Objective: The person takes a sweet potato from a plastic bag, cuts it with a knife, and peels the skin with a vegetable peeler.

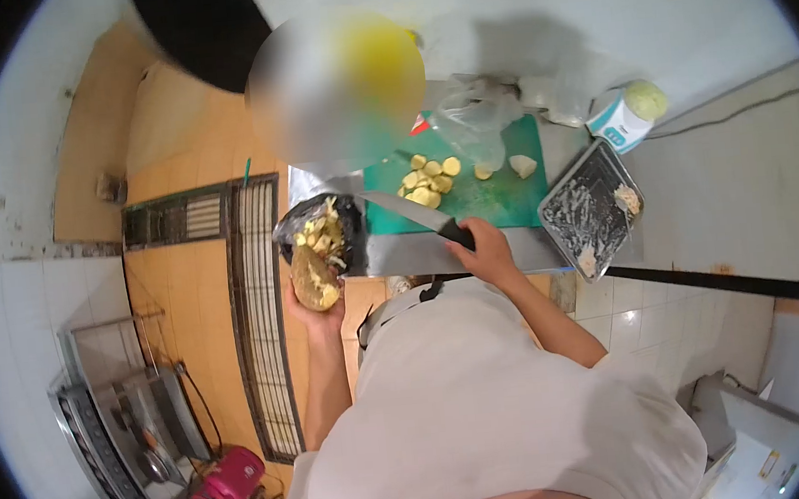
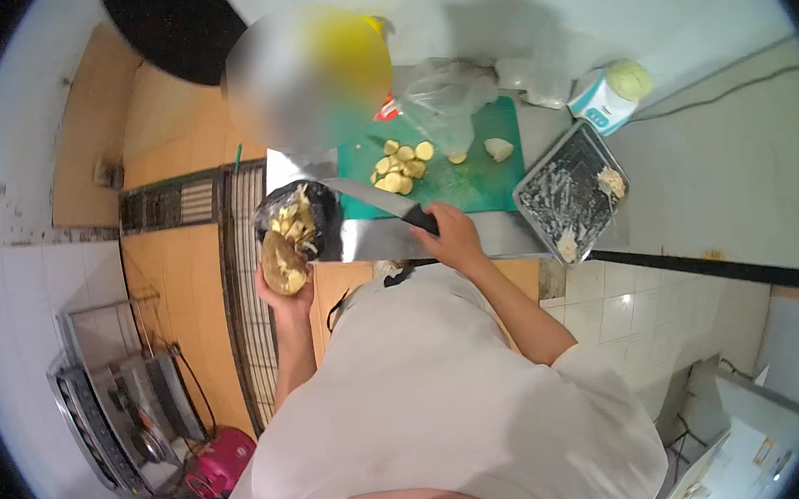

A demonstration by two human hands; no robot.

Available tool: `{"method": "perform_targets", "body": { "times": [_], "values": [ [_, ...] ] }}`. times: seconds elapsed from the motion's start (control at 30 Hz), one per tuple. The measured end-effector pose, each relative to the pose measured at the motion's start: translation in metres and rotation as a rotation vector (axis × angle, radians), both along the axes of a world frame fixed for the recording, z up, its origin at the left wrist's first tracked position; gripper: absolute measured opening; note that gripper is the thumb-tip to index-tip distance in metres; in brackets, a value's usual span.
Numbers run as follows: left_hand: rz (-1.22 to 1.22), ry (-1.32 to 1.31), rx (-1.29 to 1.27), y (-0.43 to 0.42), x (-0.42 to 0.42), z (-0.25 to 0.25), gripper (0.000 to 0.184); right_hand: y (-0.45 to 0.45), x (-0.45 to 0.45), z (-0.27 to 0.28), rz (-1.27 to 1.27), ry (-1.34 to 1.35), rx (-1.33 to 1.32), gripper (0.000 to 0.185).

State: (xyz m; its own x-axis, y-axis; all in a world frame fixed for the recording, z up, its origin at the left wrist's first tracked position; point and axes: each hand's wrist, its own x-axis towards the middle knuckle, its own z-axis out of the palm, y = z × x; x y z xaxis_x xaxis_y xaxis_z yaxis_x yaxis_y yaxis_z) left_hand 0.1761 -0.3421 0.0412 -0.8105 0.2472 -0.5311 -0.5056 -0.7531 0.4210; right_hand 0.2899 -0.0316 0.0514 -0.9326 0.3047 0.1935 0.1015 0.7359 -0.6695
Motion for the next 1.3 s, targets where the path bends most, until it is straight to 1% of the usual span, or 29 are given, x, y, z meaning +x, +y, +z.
{"method": "perform_targets", "body": {
  "times": [0.07, 0.1, 0.17, 0.2, 0.27, 0.3, 0.4, 0.43, 0.5, 0.57, 0.6, 0.63, 0.67, 0.73, 0.77, 0.83, 0.87, 0.9, 0.97, 1.07, 1.1, 1.13, 1.17, 1.2, 1.27, 1.3],
  "values": [
    [-0.01, 0.004, 0.036, 0.012, 0.009, 0.006, 0.06, 0.022, 0.03, -0.007, -0.099, 0.113, 0.042, 0.038],
    [-0.013, -0.013, 0.018, 0.019, 0.013, 0.008, 0.06, 0.031, 0.046, -0.013, -0.201, 0.06, -0.065, 0.039],
    [-0.098, 0.005, 0.035, 0.033, 0.017, 0.012, 0.06, 0.043, 0.073, -0.029, -0.396, -0.047, -0.29, 0.039],
    [-0.138, 0.009, 0.041, 0.037, 0.021, 0.013, 0.06, 0.045, 0.079, -0.032, -0.484, -0.078, -0.361, 0.04],
    [-0.191, 0.02, 0.027, 0.043, 0.024, 0.0, 0.059, 0.049, 0.086, -0.038, -0.655, -0.136, -0.506, 0.041],
    [-0.199, 0.01, 0.012, 0.047, 0.026, -0.001, 0.059, 0.053, 0.089, -0.067, -0.708, -0.155, -0.477, 0.037],
    [-0.227, 0.018, -0.004, 0.06, 0.033, 0.003, 0.058, 0.06, 0.074, -0.097, -0.747, -0.172, -0.921, 0.037],
    [-0.226, 0.018, 0.001, 0.065, 0.036, 0.007, 0.059, 0.059, 0.062, -0.07, -0.731, -0.143, -1.053, 0.048],
    [-0.241, 0.057, 0.001, 0.068, 0.039, 0.008, 0.059, 0.084, 0.044, -0.085, -0.73, -0.102, -0.814, 0.048],
    [-0.208, 0.048, -0.032, 0.071, 0.05, 0.017, 0.059, 0.119, 0.027, -0.07, -0.688, -0.186, -0.489, 0.049],
    [-0.189, 0.043, -0.05, 0.071, 0.054, 0.02, 0.059, 0.143, 0.02, -0.038, -0.644, -0.28, -0.282, 0.049],
    [-0.199, 0.087, -0.042, 0.064, 0.059, 0.017, 0.061, 0.17, 0.016, -0.018, -0.592, -0.469, -0.191, 0.049],
    [-0.176, 0.065, -0.076, 0.058, 0.067, 0.018, 0.061, 0.194, 0.015, -0.007, -0.534, -0.656, -0.098, 0.048],
    [-0.126, 0.034, -0.135, 0.048, 0.078, 0.019, 0.062, 0.222, 0.015, 0.002, -0.535, -0.746, 0.052, 0.05],
    [-0.098, 0.046, -0.162, 0.042, 0.085, 0.018, 0.061, 0.23, 0.013, 0.01, -0.517, -0.78, 0.074, 0.05],
    [-0.044, 0.062, -0.133, 0.026, 0.1, 0.017, 0.061, 0.238, 0.012, 0.032, -0.466, -0.863, 0.128, 0.051],
    [-0.013, 0.063, -0.122, 0.02, 0.109, 0.016, 0.061, 0.25, 0.014, 0.031, -0.472, -0.848, 0.136, 0.05],
    [0.045, 0.051, -0.13, 0.019, 0.117, 0.026, 0.056, 0.264, 0.018, 0.027, -0.475, -0.834, 0.142, 0.049],
    [0.13, 0.056, -0.166, 0.008, 0.133, 0.028, 0.057, 0.288, 0.027, 0.03, -0.484, -0.763, 0.238, 0.05],
    [0.226, 0.06, -0.184, -0.002, 0.159, 0.031, 0.058, 0.313, 0.024, 0.048, -0.379, -0.863, 0.292, 0.051],
    [0.241, 0.066, -0.169, -0.005, 0.167, 0.028, 0.058, 0.324, 0.018, 0.031, -0.296, -0.779, 0.234, 0.05],
    [0.249, 0.072, -0.153, -0.007, 0.172, 0.025, 0.058, 0.337, 0.007, 0.0, -0.22, -0.696, 0.175, 0.049],
    [0.291, 0.043, -0.091, -0.008, 0.174, 0.023, 0.058, 0.341, 0.0, -0.021, -0.179, -0.653, 0.177, 0.048],
    [0.288, 0.028, -0.099, -0.006, 0.179, 0.025, 0.058, 0.345, -0.007, -0.042, -0.137, -0.611, 0.18, 0.048],
    [0.277, 0.006, -0.108, -0.001, 0.182, 0.031, 0.058, 0.343, -0.018, -0.063, -0.125, -0.596, 0.311, 0.047],
    [0.285, -0.01, -0.118, 0.002, 0.182, 0.034, 0.057, 0.341, -0.024, -0.07, -0.146, -0.605, 0.332, 0.047]
  ]
}}
